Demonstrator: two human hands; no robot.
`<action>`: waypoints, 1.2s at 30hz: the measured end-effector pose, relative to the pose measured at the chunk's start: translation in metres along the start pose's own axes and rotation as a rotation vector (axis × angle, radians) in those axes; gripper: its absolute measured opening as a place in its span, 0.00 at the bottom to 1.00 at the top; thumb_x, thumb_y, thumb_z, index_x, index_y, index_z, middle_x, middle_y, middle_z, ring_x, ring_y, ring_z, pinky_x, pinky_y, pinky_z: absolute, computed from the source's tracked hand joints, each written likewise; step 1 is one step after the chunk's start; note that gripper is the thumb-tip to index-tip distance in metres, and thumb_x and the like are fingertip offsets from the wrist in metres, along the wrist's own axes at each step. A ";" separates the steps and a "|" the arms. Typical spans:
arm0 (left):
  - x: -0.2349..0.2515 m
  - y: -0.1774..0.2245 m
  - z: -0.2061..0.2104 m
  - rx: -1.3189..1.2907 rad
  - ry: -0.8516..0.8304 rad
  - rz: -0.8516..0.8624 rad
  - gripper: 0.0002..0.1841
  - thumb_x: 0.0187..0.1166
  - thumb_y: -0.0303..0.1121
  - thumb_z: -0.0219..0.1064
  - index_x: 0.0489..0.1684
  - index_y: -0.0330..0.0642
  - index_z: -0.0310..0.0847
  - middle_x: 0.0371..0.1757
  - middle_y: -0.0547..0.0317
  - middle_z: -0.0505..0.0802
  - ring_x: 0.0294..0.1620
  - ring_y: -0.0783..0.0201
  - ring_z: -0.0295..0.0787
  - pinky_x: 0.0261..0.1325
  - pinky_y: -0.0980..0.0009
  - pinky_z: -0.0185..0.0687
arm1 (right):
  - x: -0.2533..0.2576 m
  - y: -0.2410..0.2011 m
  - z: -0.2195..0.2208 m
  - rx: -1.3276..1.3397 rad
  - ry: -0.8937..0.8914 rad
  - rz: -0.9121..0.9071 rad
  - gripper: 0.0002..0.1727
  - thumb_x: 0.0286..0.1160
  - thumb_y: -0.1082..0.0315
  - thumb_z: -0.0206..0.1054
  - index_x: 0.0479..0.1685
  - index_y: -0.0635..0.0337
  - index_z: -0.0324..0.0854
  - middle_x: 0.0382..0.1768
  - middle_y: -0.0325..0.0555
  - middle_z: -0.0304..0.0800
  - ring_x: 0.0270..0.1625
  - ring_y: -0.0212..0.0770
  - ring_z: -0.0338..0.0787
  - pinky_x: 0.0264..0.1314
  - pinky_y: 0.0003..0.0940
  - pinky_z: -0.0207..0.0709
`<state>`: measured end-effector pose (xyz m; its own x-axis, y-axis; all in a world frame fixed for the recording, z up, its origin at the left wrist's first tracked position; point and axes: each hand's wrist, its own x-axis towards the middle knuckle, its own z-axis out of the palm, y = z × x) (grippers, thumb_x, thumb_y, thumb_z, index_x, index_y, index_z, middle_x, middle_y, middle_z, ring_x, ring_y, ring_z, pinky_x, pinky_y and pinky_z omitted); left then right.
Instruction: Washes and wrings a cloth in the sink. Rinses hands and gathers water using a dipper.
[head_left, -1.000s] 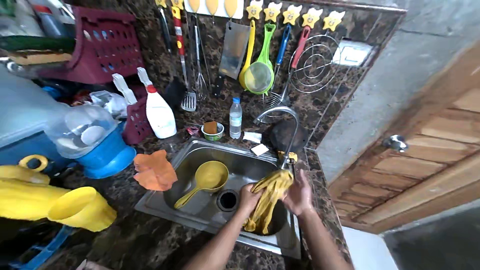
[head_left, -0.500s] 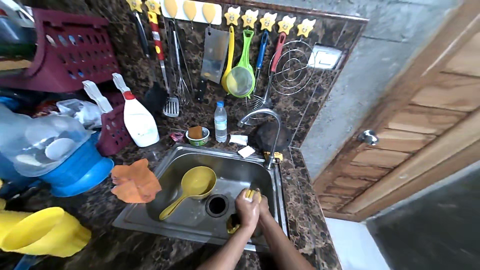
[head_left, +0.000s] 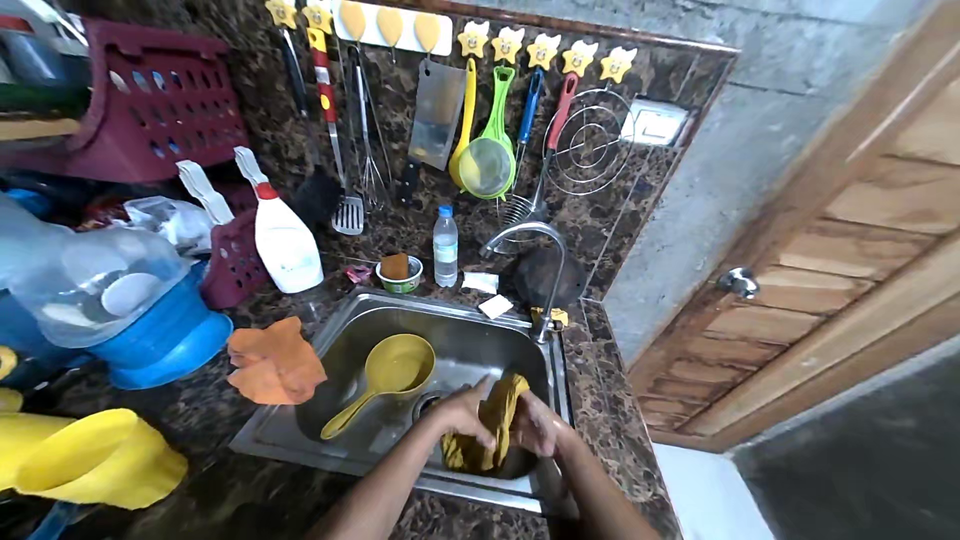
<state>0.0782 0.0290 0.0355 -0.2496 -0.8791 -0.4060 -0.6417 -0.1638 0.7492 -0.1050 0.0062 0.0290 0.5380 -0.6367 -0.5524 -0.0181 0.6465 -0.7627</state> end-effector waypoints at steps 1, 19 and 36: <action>0.002 -0.008 0.007 0.025 -0.019 -0.019 0.68 0.53 0.38 0.91 0.97 0.42 0.38 0.88 0.25 0.62 0.87 0.31 0.61 0.85 0.36 0.59 | -0.006 -0.010 0.009 0.051 0.006 -0.022 0.37 0.92 0.43 0.21 0.70 0.58 0.70 0.49 0.51 0.87 0.48 0.46 0.88 0.50 0.48 0.83; 0.028 0.052 0.068 -0.623 1.177 0.289 0.14 0.64 0.34 0.80 0.34 0.28 0.90 0.30 0.50 0.93 0.33 0.65 0.91 0.46 0.65 0.88 | 0.077 0.008 0.021 -0.256 0.549 -0.071 0.28 0.93 0.57 0.52 0.76 0.75 0.72 0.77 0.67 0.75 0.80 0.54 0.76 0.82 0.46 0.66; -0.013 0.040 0.006 -0.580 0.653 -0.004 0.21 0.87 0.42 0.64 0.67 0.34 0.84 0.72 0.33 0.82 0.78 0.40 0.73 0.81 0.44 0.65 | 0.039 -0.025 0.026 0.515 0.346 -0.293 0.22 0.96 0.52 0.34 0.62 0.56 0.67 0.42 0.45 0.79 0.39 0.38 0.83 0.41 0.35 0.81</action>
<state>0.0511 0.0364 0.0671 0.3309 -0.9299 -0.1610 -0.1271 -0.2129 0.9688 -0.0615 -0.0242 0.0353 0.1578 -0.8578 -0.4891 0.5365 0.4903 -0.6869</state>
